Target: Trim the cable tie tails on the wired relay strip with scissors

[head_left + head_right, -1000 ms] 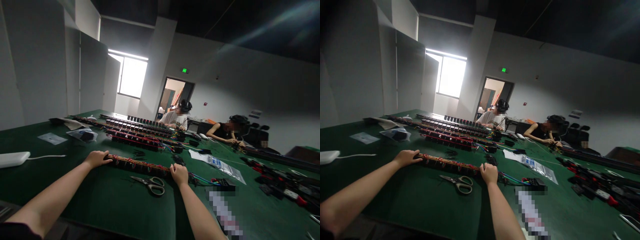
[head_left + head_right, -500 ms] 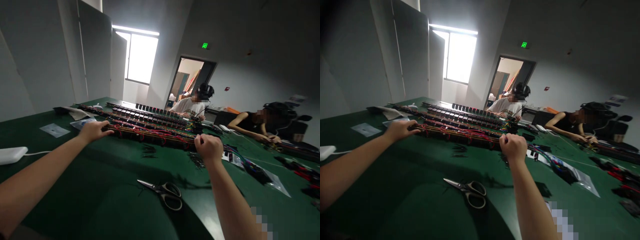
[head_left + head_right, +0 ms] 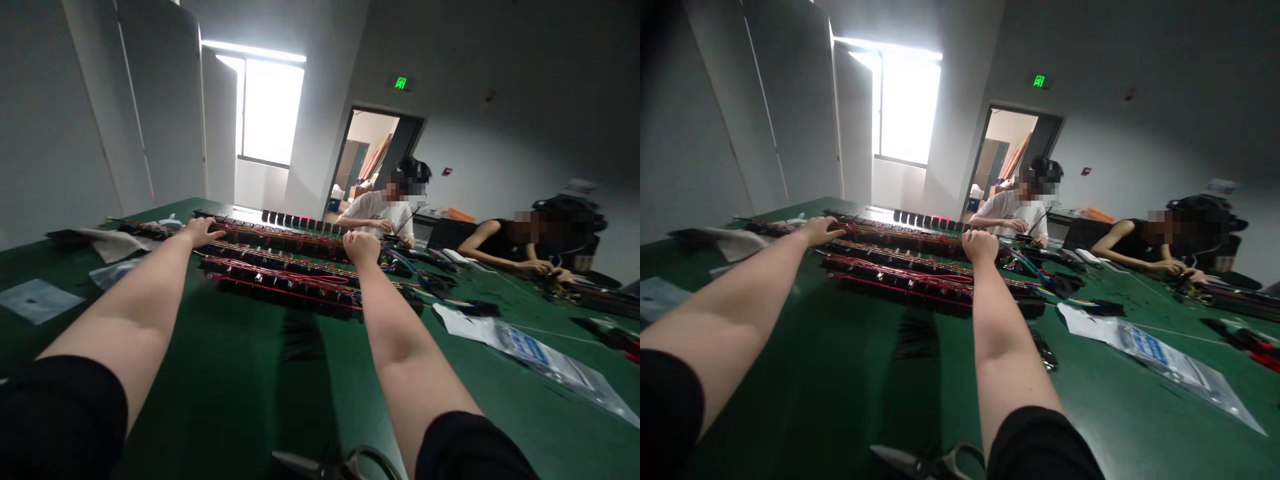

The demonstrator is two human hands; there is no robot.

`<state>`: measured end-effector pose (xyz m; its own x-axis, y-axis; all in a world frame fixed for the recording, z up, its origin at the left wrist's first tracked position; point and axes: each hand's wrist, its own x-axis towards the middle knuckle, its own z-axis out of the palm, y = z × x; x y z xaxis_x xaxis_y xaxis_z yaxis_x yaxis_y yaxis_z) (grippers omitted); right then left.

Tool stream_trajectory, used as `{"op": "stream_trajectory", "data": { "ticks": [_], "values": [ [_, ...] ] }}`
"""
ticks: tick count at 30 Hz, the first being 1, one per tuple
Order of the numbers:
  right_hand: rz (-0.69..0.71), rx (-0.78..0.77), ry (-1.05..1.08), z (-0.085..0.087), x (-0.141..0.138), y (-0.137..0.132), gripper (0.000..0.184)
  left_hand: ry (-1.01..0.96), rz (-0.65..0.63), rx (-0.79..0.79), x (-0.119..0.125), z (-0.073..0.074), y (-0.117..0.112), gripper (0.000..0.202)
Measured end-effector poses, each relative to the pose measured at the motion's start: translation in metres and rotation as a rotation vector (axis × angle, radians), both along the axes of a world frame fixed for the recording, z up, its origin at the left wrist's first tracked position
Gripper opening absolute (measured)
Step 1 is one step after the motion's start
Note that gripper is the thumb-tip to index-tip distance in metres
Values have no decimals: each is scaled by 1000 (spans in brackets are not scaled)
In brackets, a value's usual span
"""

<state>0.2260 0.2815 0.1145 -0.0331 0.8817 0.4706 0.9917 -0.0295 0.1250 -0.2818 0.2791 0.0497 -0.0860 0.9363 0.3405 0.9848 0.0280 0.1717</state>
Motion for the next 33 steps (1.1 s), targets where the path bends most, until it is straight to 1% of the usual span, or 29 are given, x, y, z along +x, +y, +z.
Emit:
{"op": "stream_trajectory", "data": {
  "ticks": [2,4,5,7,9,11,13,16,18,19,22,24,26,29,31,33],
  "values": [
    [7,-94,-12,-35,-8,11,43,1,73,-61,-5,-27,17,47],
    [24,-195,-21,-63,-13,21,41,5,98,-116,-9,-51,29,46],
    [34,-239,-26,-74,-14,26,41,7,100,-144,-12,-61,34,46],
    [59,-309,-36,-87,-16,38,40,8,98,-184,-15,-74,42,46],
    [77,-358,-45,-91,-16,48,41,8,102,-202,-17,-82,48,46],
    [87,-388,-48,-92,-15,55,42,10,115,-197,-16,-84,50,46],
    [94,-399,-45,-91,-14,58,42,13,128,-166,-13,-83,49,46],
    [118,-384,-34,-86,-14,53,42,17,116,-68,-2,-79,43,47],
    [160,-385,-24,-81,-16,48,42,20,46,-12,12,-76,38,46],
    [193,-399,-20,-79,-17,44,42,23,-20,-8,22,-76,36,46],
    [331,-490,-13,-77,-22,27,42,44,-263,-80,54,-83,29,43],
    [426,-552,-17,-82,-25,11,41,77,-369,-133,75,-91,21,42],
    [490,-579,-24,-91,-27,-5,41,117,-401,-135,90,-99,11,43],
    [525,-550,-22,-104,-26,-23,44,166,-392,-97,99,-104,-1,44],
    [538,-535,-13,-108,-25,-25,43,189,-386,-82,101,-103,-6,44],
    [547,-549,-8,-106,-25,-19,40,204,-387,-68,102,-103,-9,44]
  ]
}}
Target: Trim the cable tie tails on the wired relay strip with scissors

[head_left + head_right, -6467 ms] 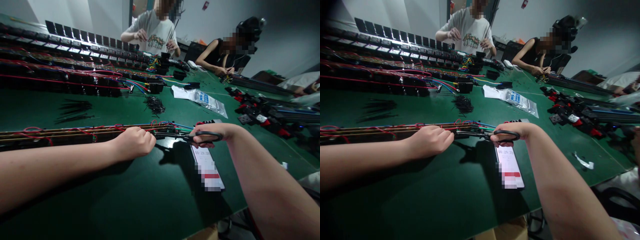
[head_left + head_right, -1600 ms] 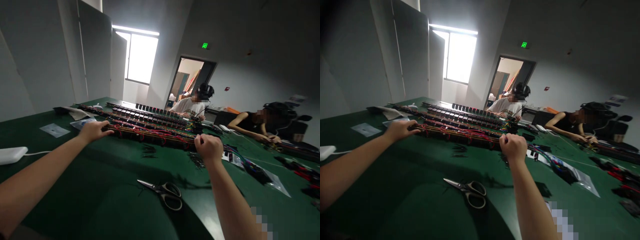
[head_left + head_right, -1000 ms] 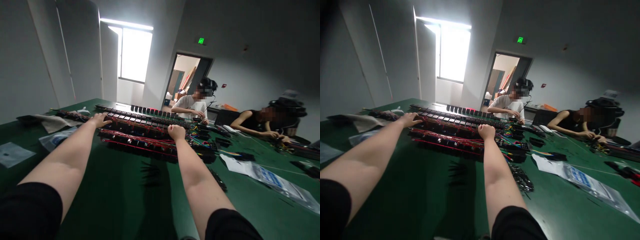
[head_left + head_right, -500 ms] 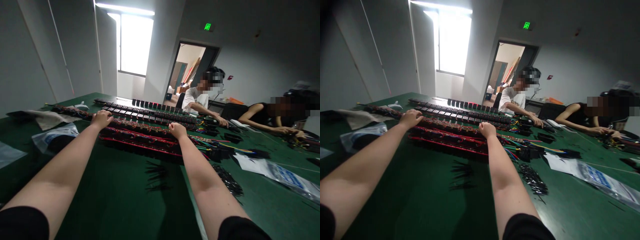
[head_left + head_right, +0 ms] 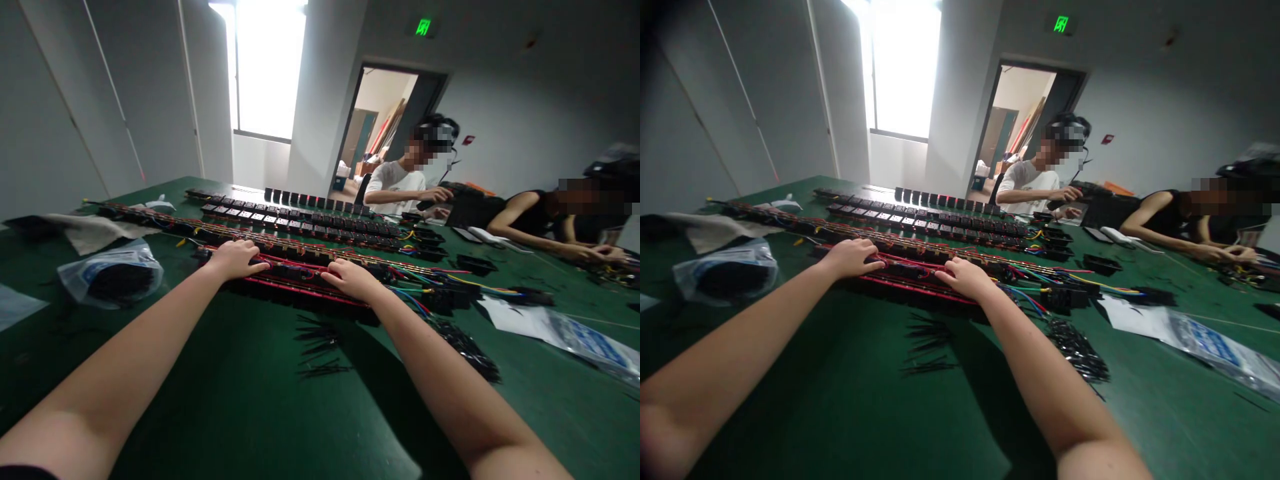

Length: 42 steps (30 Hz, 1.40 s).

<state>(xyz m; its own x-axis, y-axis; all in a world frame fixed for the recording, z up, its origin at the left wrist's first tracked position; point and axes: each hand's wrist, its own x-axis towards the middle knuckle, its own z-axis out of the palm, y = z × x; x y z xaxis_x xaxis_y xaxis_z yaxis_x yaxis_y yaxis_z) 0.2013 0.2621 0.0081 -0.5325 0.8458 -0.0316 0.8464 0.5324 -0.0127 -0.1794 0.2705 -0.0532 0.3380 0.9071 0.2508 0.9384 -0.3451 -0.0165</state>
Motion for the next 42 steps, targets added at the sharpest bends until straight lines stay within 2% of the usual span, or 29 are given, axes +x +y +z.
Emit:
{"op": "stream_trajectory", "data": {
  "ticks": [6,11,17,23,28,34,38,42],
  "values": [
    [-47,-24,-69,18,-10,31,41,-22,-27,38,3,-2,-9,42],
    [-79,-102,-239,30,-30,40,38,-73,-34,-20,-1,-1,-11,41],
    [-87,-46,-378,27,-49,32,40,-135,-38,-99,-3,-5,-6,39],
    [-115,35,-416,20,-51,19,41,-225,0,-17,-5,-4,1,42],
    [-154,28,-442,17,-61,16,43,-228,55,-14,-3,-6,2,42],
    [-118,-7,-397,15,-62,13,44,-175,78,-43,-1,-4,-1,44],
    [-53,-9,-333,23,-49,8,43,-150,68,-47,-2,-1,-3,45],
    [7,-1,-254,43,-43,9,44,-145,61,8,-3,0,-4,45]
  ]
}}
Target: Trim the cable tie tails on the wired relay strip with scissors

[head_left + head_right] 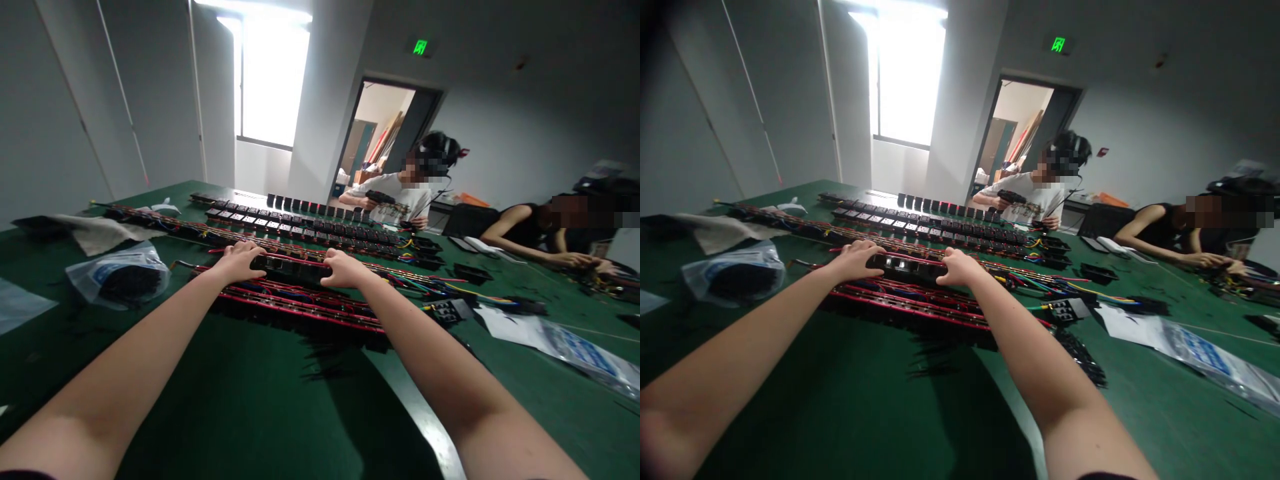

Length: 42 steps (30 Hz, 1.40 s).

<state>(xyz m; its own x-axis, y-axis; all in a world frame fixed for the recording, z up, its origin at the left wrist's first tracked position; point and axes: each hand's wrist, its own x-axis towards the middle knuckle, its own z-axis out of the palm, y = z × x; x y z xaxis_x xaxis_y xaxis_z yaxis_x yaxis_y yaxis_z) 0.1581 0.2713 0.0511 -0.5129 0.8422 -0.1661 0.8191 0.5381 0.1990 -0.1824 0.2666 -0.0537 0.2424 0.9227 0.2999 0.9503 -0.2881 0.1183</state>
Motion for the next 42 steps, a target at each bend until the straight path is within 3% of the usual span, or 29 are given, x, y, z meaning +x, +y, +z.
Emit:
{"op": "stream_trajectory", "data": {
  "ticks": [6,11,15,18,22,26,29,32,35,38,42],
  "values": [
    [-17,-97,-24,39,-17,-6,42,-10,7,85,2,-1,3,46],
    [27,22,-93,63,-40,-40,45,-21,14,101,4,0,3,46],
    [113,143,-170,85,-47,-70,45,-24,32,111,10,12,-6,44],
    [174,259,-198,112,-39,-91,48,-43,53,166,15,34,-20,43],
    [211,416,-194,154,-18,-125,51,-97,121,307,17,80,-55,47],
    [187,516,-176,184,7,-170,52,-99,100,416,21,126,-106,57],
    [156,533,-124,196,26,-206,56,-105,82,464,25,148,-152,72],
    [163,505,-54,195,47,-244,55,-94,65,481,32,152,-198,66],
    [144,439,-26,176,72,-282,45,-32,10,449,44,136,-239,58],
    [196,444,39,135,102,-313,36,26,-52,416,64,104,-268,48],
    [167,448,69,58,142,-337,40,132,-222,330,93,56,-287,48]
  ]
}}
